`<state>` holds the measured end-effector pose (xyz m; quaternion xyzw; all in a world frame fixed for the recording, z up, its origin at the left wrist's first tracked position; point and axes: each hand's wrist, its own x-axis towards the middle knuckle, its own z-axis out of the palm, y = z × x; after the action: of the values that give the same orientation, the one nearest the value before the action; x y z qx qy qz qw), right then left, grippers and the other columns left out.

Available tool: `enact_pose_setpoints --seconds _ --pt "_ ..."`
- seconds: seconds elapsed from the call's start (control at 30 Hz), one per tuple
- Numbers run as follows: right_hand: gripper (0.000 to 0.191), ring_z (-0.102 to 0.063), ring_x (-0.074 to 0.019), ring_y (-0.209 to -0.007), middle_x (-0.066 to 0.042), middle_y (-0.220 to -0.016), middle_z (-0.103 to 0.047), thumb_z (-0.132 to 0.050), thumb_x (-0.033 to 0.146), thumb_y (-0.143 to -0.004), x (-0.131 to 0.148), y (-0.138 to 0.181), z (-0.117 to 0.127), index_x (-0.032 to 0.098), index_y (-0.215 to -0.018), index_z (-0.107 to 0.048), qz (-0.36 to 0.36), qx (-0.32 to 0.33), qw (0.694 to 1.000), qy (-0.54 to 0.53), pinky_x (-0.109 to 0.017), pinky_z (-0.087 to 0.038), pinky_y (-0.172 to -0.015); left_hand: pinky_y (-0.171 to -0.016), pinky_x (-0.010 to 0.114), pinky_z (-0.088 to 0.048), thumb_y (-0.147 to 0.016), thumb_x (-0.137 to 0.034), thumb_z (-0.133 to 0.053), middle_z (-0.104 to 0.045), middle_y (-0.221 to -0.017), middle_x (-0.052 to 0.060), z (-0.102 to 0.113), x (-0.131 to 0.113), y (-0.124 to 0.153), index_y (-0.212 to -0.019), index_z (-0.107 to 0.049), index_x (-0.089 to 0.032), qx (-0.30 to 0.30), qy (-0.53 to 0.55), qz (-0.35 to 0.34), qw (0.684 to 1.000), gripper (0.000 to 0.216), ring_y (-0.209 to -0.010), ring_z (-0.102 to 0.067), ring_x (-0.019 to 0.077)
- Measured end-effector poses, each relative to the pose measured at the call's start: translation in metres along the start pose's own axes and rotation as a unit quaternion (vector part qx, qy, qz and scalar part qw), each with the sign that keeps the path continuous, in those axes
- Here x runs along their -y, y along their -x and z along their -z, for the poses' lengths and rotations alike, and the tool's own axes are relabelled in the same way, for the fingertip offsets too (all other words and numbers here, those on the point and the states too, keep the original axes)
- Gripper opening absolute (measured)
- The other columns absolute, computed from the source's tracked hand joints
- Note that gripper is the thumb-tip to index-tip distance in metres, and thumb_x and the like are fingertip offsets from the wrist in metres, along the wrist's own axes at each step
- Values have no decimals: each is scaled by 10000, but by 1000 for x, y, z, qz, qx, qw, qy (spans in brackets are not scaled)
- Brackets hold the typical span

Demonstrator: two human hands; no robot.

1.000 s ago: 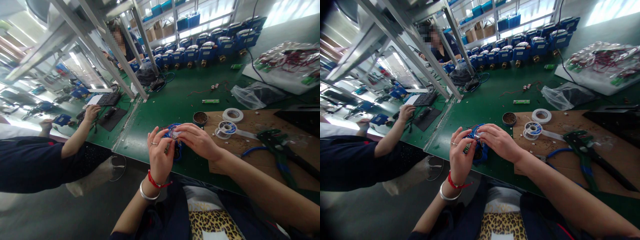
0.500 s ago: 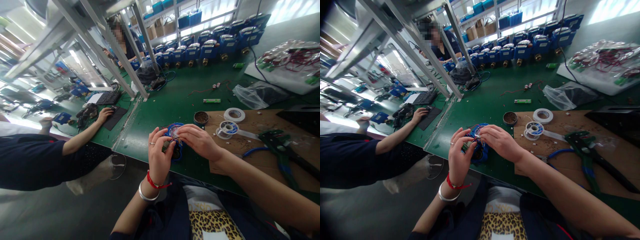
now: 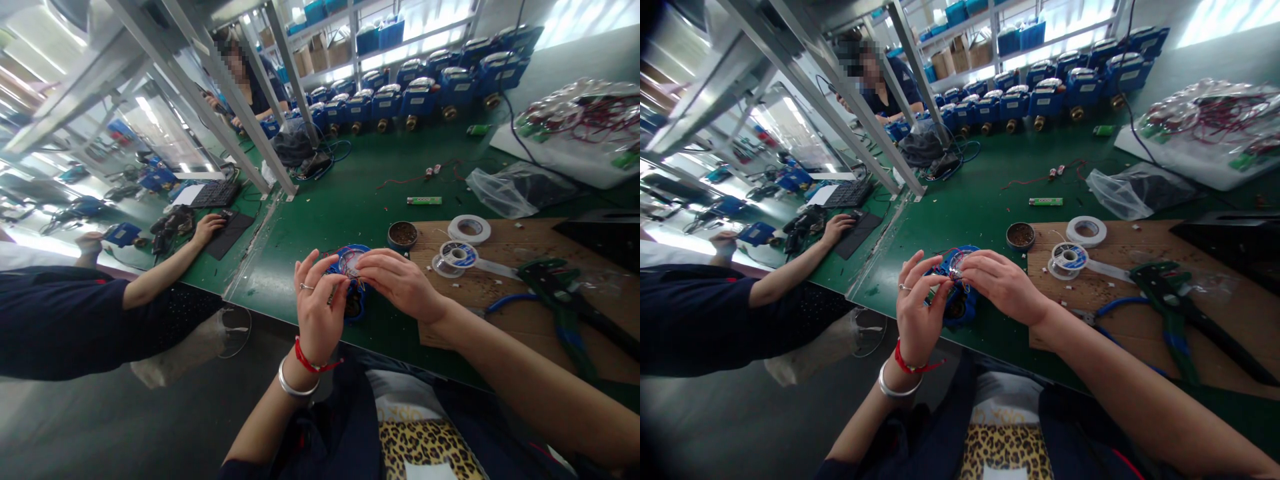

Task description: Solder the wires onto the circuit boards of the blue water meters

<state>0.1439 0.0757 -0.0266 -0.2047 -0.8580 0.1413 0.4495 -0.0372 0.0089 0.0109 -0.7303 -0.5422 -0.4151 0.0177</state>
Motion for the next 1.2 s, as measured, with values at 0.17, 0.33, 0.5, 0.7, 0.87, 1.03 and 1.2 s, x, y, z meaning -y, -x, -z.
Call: enact_pose_setpoints --seconds 0.17,0.33,0.5,0.7,0.87,1.03,1.2 --pt "259 -568 -187 -1178 -87 -1220 -651 -483 203 -974 3 3 4 185 -1188 -627 -100 -52 994 -6 -391 -453 -1051 -1112 478 -373 -965 -286 -504 -564 -1361 102 12 12 4 -1185 -599 -206 3 87 62 994 252 -1324 -469 243" --pt "404 -492 -212 -1302 -112 -1366 -565 -390 368 -1006 -11 -2 -5 165 -1304 -573 -261 -45 964 -6 -421 -386 -1119 -1124 449 -349 -1007 -342 -382 -493 -1413 136 15 28 39 -1366 -467 -192 -45 137 199 969 398 -1321 -460 237" --pt "514 -538 -237 -1267 -130 -1331 -600 -317 443 -1010 -24 -9 -19 115 -1313 -571 -320 44 946 -21 -422 -395 -1108 -910 371 -467 -972 -372 -471 -611 -1093 116 21 18 96 -1126 -576 -168 -36 118 287 950 277 -989 -600 214" --pt "517 -583 -266 -1214 -151 -1288 -628 -281 388 -1020 -8 -16 -23 71 -1303 -576 -357 56 931 60 -410 -433 -1061 -877 376 -493 -858 -530 -623 -644 -1162 141 9 -5 114 -1231 -581 -187 253 470 398 746 509 -992 -643 245" --pt "495 -643 -319 -1110 -183 -1236 -651 -277 318 -1019 12 -16 -21 33 -1292 -576 -387 76 902 177 -442 -510 -938 -1064 478 -381 -714 -526 -782 -550 -1343 190 -5 -7 103 -1272 -572 -168 171 603 466 624 695 -1226 -549 344" --pt "443 -706 -342 -916 -155 -1115 -708 -371 351 -993 37 -3 -9 86 -1263 -603 -371 131 884 252 -452 -564 -749 -1126 494 -325 -792 -369 -749 -608 -1279 187 8 0 99 -1189 -622 -118 46 648 516 559 487 -1223 -562 327" --pt "480 -722 -316 -782 -158 -1029 -729 -411 412 -976 65 11 -8 98 -1301 -572 -348 174 893 225 -429 -570 -666 -1125 462 -348 -857 -344 -678 -643 -1233 134 14 14 92 -1189 -602 -162 -71 649 506 564 386 -1186 -592 265"
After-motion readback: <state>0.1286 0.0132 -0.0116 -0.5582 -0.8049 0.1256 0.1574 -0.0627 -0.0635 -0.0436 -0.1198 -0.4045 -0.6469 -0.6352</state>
